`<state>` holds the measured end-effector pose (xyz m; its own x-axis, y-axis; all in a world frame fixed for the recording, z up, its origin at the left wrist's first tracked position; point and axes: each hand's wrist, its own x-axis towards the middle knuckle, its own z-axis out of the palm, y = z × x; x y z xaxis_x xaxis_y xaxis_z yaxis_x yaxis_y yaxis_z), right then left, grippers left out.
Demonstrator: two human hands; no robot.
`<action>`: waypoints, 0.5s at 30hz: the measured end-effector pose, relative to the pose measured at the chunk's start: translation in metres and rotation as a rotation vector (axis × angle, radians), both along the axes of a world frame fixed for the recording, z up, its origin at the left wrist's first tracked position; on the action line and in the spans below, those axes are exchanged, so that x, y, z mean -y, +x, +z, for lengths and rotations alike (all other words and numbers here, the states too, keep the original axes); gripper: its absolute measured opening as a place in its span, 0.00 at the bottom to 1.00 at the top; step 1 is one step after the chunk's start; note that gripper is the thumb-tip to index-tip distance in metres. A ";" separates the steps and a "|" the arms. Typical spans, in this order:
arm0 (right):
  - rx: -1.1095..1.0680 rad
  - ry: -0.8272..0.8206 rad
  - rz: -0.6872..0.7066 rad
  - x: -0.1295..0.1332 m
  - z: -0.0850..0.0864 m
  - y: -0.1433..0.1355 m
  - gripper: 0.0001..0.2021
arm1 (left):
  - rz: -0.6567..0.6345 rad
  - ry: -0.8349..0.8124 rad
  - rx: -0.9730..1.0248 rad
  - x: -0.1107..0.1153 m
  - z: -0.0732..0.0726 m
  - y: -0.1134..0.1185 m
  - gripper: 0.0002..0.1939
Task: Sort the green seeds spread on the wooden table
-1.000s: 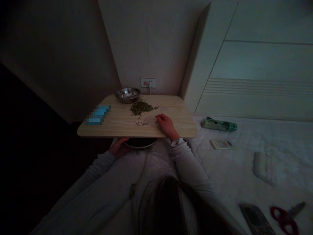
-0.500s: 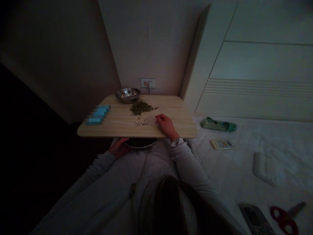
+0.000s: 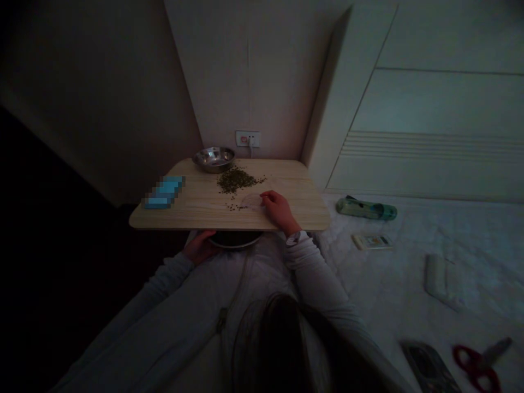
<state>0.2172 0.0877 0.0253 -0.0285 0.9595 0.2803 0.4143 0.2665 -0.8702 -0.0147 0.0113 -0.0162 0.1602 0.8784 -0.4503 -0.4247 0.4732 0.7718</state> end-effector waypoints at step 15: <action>-0.026 -0.020 -0.005 0.002 0.002 -0.001 0.12 | 0.013 -0.040 -0.001 0.001 0.004 0.001 0.03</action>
<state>0.2159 0.0859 0.0277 -0.0161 0.9649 0.2620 0.3928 0.2471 -0.8858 -0.0137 0.0105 -0.0126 0.1489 0.8617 -0.4852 -0.4304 0.4982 0.7527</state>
